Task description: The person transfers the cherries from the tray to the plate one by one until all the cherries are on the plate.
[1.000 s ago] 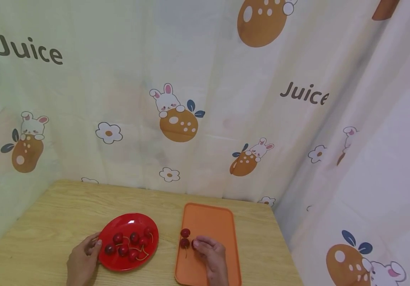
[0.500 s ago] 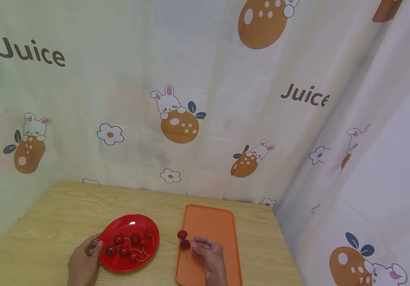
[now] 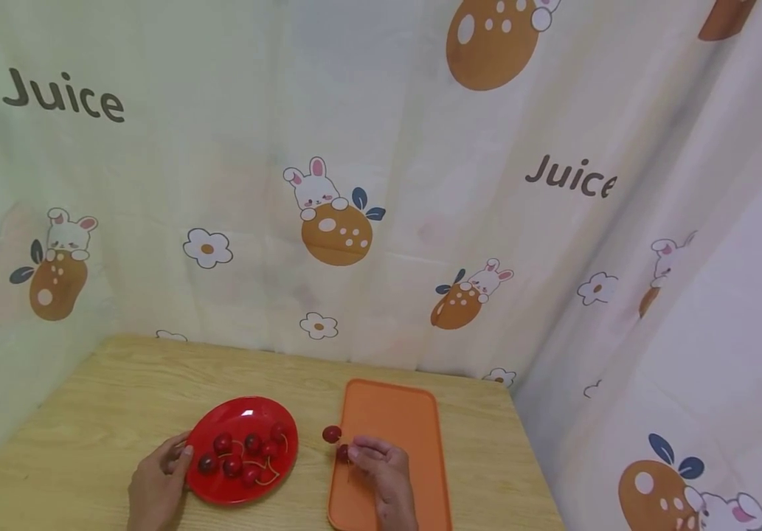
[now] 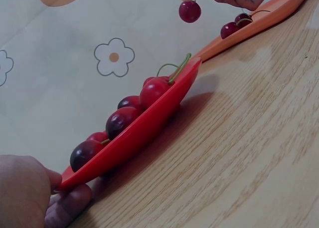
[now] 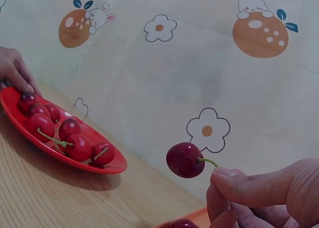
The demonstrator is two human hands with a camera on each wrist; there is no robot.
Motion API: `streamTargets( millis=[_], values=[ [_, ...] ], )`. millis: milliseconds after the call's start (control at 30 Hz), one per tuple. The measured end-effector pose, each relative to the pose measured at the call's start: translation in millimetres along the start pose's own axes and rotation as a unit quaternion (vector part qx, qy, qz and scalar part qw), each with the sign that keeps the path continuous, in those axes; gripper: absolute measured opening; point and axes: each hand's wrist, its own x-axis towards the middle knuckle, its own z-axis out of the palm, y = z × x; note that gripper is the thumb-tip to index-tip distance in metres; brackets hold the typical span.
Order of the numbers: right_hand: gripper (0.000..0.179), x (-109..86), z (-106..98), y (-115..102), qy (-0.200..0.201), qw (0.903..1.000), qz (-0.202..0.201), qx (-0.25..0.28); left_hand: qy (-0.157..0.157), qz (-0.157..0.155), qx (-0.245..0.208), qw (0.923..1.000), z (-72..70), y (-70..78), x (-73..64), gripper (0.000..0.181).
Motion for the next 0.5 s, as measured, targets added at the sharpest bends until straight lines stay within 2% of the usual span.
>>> streamTargets(
  millis=[300, 500],
  values=[
    [0.016, 2.9, 11.1, 0.8, -0.007, 0.9997, 0.004, -0.021, -0.012, -0.011, -0.001, 0.9999, 0.3, -0.4, 1.1, 0.038],
    [0.021, 2.9, 19.1, -2.2, -0.005, 0.9998, -0.005, -0.018, -0.008, -0.010, -0.003, 0.9999, -0.6, 1.9, 1.4, 0.038]
  ],
)
